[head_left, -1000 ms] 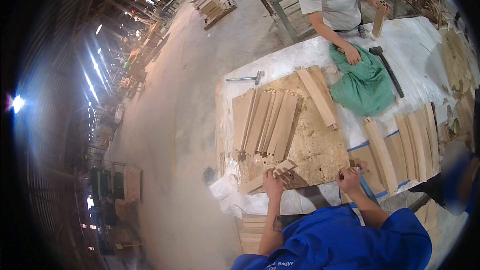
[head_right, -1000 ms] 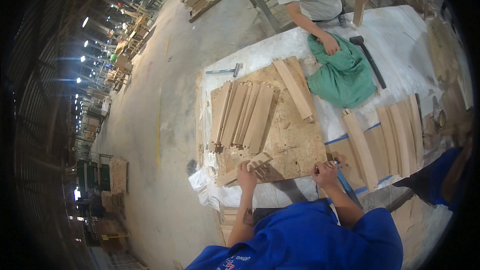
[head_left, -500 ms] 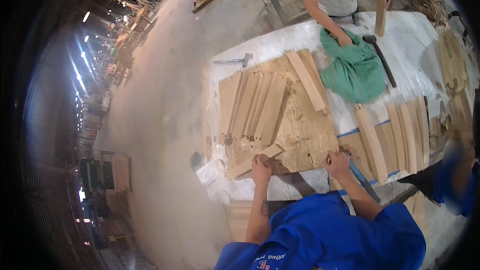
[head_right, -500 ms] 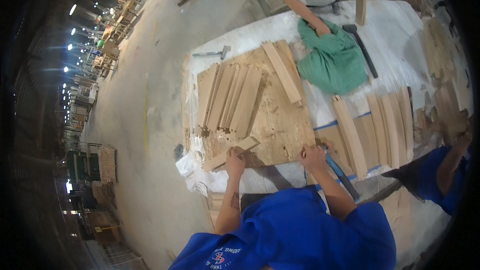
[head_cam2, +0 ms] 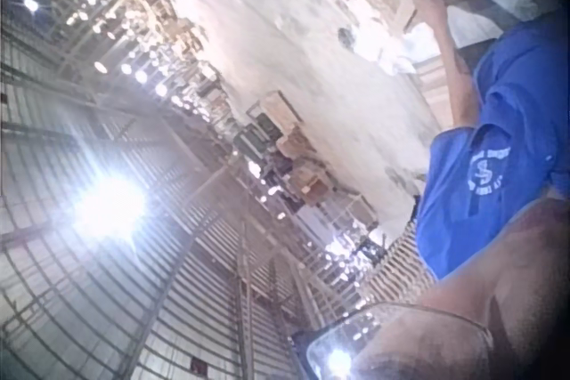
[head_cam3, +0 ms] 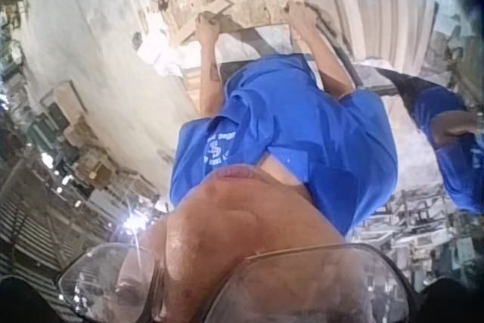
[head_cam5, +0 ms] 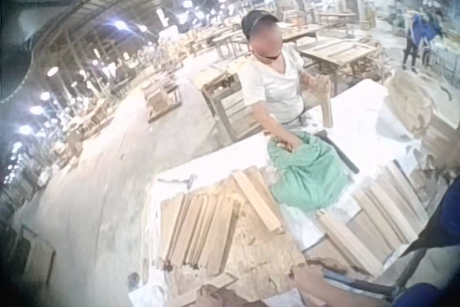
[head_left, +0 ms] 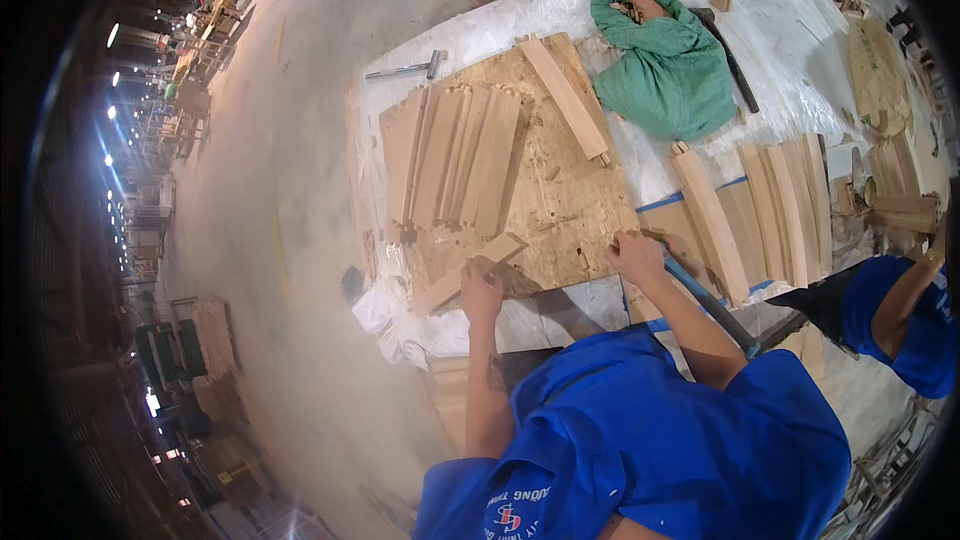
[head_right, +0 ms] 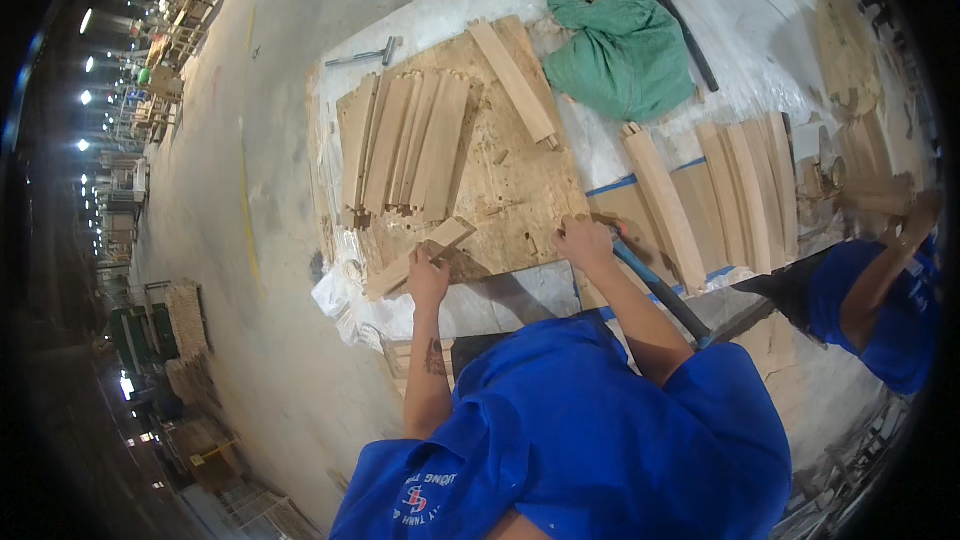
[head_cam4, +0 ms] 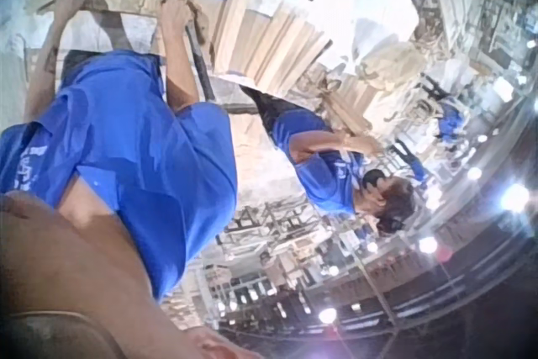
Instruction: The person repeatedly hammers small wooden dowels into a wooden board using a hammer. The person picks up each dowel, positions it, and strikes it into the board one at a time. The work is performed at a table in a workshop environment.
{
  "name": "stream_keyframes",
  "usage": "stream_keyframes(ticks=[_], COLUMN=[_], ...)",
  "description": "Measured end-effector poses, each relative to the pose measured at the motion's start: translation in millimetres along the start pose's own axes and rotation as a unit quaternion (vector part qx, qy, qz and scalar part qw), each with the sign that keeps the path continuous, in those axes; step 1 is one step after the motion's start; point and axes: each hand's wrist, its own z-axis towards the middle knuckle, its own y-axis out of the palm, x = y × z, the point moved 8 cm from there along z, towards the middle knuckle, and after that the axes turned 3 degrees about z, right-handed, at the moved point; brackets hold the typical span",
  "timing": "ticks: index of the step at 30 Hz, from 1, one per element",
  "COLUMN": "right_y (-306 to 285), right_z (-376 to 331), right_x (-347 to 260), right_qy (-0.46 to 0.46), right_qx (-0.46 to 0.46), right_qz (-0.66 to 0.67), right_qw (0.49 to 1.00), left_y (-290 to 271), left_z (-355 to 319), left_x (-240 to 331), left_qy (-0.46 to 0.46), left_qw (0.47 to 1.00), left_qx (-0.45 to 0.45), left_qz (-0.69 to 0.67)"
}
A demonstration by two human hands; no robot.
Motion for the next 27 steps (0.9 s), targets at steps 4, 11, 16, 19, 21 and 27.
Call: stream_keyframes(ticks=[4,11,16,19,21,27], right_y=[-2.7,1.1,1.4,-5.3,-7.9,-3.3], right_z=[2.8,-3.5,5.3,11.5,8.6,-4.9], right_x=[-2.8,3.4,-0.4,-0.2,-1.1,-1.3], right_qy=[0.005,0.039,0.032,0.026,0.022,0.021], right_qx=[0.002,0.011,-0.025,-0.002,0.020,0.053], right_qz=[-0.005,-0.028,-0.008,0.015,0.019,-0.028], right_qw=[1.000,0.999,0.999,1.000,0.999,0.998], left_y=[2.3,-1.6,-3.8,-4.4,-5.7,-4.4], left_z=[4.1,2.3,-0.8,3.0,3.0,1.1], left_x=[-5.2,3.2,-1.3,2.9,2.1,4.3], left_qy=[-0.021,-0.030,-0.039,-0.019,-0.015,-0.022], left_qw=[1.000,1.000,0.999,1.000,1.000,0.999], left_qx=[-0.016,-0.008,-0.030,-0.008,-0.003,0.013], left_qz=[-0.004,-0.005,-0.004,-0.008,-0.007,-0.024])
